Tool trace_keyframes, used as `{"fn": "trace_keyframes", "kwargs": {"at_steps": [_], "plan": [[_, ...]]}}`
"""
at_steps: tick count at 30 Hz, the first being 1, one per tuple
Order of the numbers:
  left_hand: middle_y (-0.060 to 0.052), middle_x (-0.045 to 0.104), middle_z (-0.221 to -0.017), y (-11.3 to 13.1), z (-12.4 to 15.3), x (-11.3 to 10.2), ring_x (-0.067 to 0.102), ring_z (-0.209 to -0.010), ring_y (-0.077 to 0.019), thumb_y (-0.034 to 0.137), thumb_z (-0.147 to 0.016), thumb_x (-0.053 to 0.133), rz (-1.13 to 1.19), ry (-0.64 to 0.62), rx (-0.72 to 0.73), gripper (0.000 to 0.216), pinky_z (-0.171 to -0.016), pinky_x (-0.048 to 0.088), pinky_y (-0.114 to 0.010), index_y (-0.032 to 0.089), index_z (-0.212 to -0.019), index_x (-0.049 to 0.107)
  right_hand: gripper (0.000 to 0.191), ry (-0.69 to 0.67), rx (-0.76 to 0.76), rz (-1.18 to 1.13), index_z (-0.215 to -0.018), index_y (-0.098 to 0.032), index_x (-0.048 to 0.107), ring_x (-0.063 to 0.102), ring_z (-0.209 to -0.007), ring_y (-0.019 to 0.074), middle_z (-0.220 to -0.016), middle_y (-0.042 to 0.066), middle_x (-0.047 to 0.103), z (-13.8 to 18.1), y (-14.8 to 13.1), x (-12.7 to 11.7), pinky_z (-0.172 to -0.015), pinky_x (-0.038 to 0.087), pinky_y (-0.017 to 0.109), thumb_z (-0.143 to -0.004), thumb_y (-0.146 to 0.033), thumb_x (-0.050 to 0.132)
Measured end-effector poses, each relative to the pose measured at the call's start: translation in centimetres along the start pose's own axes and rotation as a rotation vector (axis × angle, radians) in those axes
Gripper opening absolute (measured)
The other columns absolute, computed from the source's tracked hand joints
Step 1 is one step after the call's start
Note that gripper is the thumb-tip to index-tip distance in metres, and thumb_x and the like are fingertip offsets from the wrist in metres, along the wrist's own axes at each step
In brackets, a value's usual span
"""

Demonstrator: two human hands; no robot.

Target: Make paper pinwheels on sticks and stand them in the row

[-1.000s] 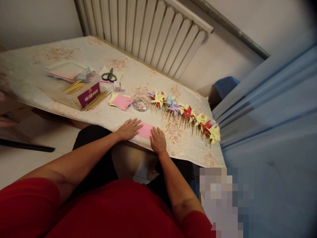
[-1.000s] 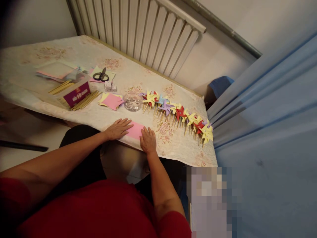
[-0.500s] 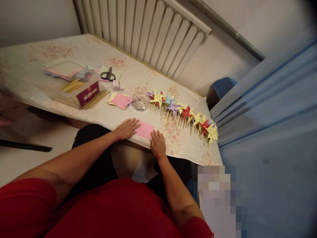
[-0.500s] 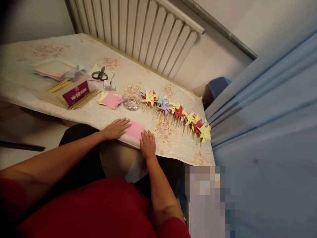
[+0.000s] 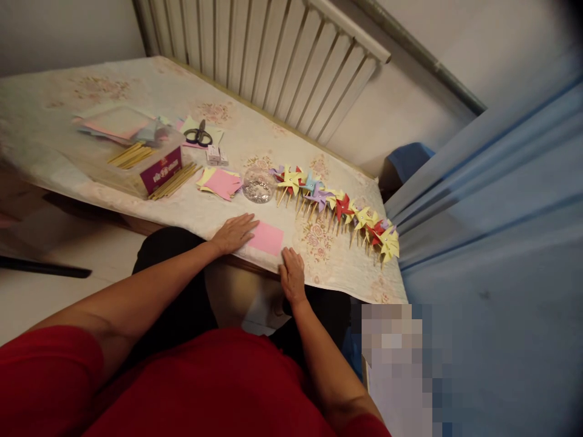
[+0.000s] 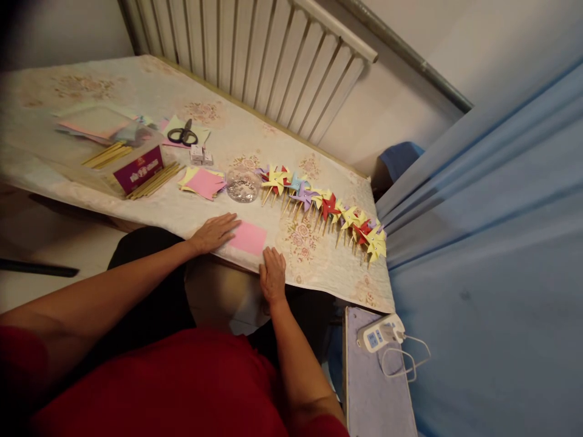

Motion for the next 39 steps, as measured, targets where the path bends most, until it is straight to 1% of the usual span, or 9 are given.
{"fn": "trace_keyframes", "kwargs": {"at_steps": [2,5,11,14,18,26,34,36,39], "plan": [[-0.008,0.030,-0.164,0.6,0.0,0.0,0.027,-0.151,-0.0252,0.046,-0.101,0.034,-0.039,0.010,0.046,0.055,-0.119,0.022,-0.042,0.025,-0.151,0.045,0.047,0.010,0.021,0.002,-0.145,-0.013,0.047,0.037,-0.146,0.0234,-0.148,0.014,0.053,-0.5,0.0,-0.1,-0.120,0.028,0.049,-0.101,-0.025,0.038],[-0.007,0.028,-0.165,1.3,0.1,-0.2,0.026,-0.151,-0.0269,0.047,-0.101,0.034,-0.068,0.033,0.109,0.054,-0.119,0.021,-0.044,0.026,-0.150,0.045,0.049,-0.014,-0.005,0.047,-0.147,-0.013,0.044,0.031,-0.150,0.0248,-0.152,0.015,0.048,-1.7,-1.1,-0.2,-0.120,0.028,0.049,-0.101,-0.027,0.040],[-0.001,0.035,-0.162,2.0,0.0,0.0,0.027,-0.150,-0.0270,0.044,-0.103,0.030,-0.092,0.034,0.183,0.052,-0.119,0.018,-0.047,0.030,-0.152,0.042,0.055,-0.151,-0.132,0.174,-0.150,-0.012,0.040,0.025,-0.152,0.0290,-0.160,0.016,0.035,-4.2,-4.2,1.6,-0.121,0.023,0.054,-0.101,-0.035,0.045],[0.000,0.039,-0.160,2.3,0.1,0.2,0.027,-0.150,-0.0279,0.043,-0.102,0.032,-0.115,0.017,0.204,0.051,-0.119,0.017,-0.049,0.031,-0.151,0.043,0.059,-0.208,-0.151,0.228,-0.151,-0.011,0.038,0.026,-0.151,0.0314,-0.160,0.018,0.035,-4.6,-4.7,2.8,-0.121,0.020,0.058,-0.100,-0.039,0.048],[-0.001,0.040,-0.159,2.5,0.2,0.2,0.027,-0.150,-0.0288,0.042,-0.102,0.032,-0.139,0.009,0.209,0.051,-0.119,0.017,-0.050,0.030,-0.150,0.045,0.063,-0.210,-0.151,0.265,-0.151,-0.009,0.036,0.026,-0.151,0.0324,-0.160,0.018,0.034,-4.3,-4.7,3.2,-0.121,0.020,0.059,-0.100,-0.042,0.048],[-0.002,0.040,-0.159,2.4,0.2,0.3,0.027,-0.149,-0.0293,0.042,-0.102,0.031,-0.132,0.001,0.206,0.052,-0.119,0.017,-0.051,0.028,-0.151,0.044,0.063,-0.173,-0.136,0.258,-0.152,-0.010,0.035,0.025,-0.152,0.0313,-0.160,0.019,0.034,-2.9,-4.7,2.6,-0.122,0.020,0.057,-0.099,-0.039,0.051],[-0.001,0.040,-0.160,2.4,0.2,0.2,0.026,-0.150,-0.0292,0.043,-0.102,0.030,-0.102,-0.015,0.188,0.052,-0.120,0.014,-0.050,0.030,-0.151,0.044,0.064,-0.187,-0.105,0.206,-0.152,-0.009,0.036,0.021,-0.153,0.0300,-0.159,0.019,0.035,0.1,-4.4,2.0,-0.123,0.018,0.056,-0.095,-0.031,0.057],[-0.001,0.040,-0.160,2.4,0.2,0.2,0.026,-0.150,-0.0292,0.043,-0.102,0.030,-0.094,-0.014,0.188,0.053,-0.120,0.014,-0.050,0.030,-0.151,0.044,0.062,-0.167,-0.080,0.171,-0.152,-0.010,0.036,0.022,-0.153,0.0288,-0.158,0.019,0.037,0.1,-4.4,1.2,-0.123,0.020,0.056,-0.097,-0.031,0.054],[-0.001,0.040,-0.159,2.5,0.2,0.1,0.026,-0.150,-0.0289,0.043,-0.101,0.031,-0.088,-0.010,0.188,0.052,-0.120,0.014,-0.050,0.030,-0.151,0.044,0.060,-0.109,-0.074,0.126,-0.153,-0.009,0.032,0.022,-0.153,0.0274,-0.159,0.020,0.036,-1.5,-5.0,-0.3,-0.123,0.022,0.055,-0.100,-0.033,0.046]]}}
Point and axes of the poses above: each hand's wrist, its own z-axis away from the middle knuckle, its own x-axis out of the palm, y = z × x, the point moved 9 cm from there along -z, towards the middle knuckle
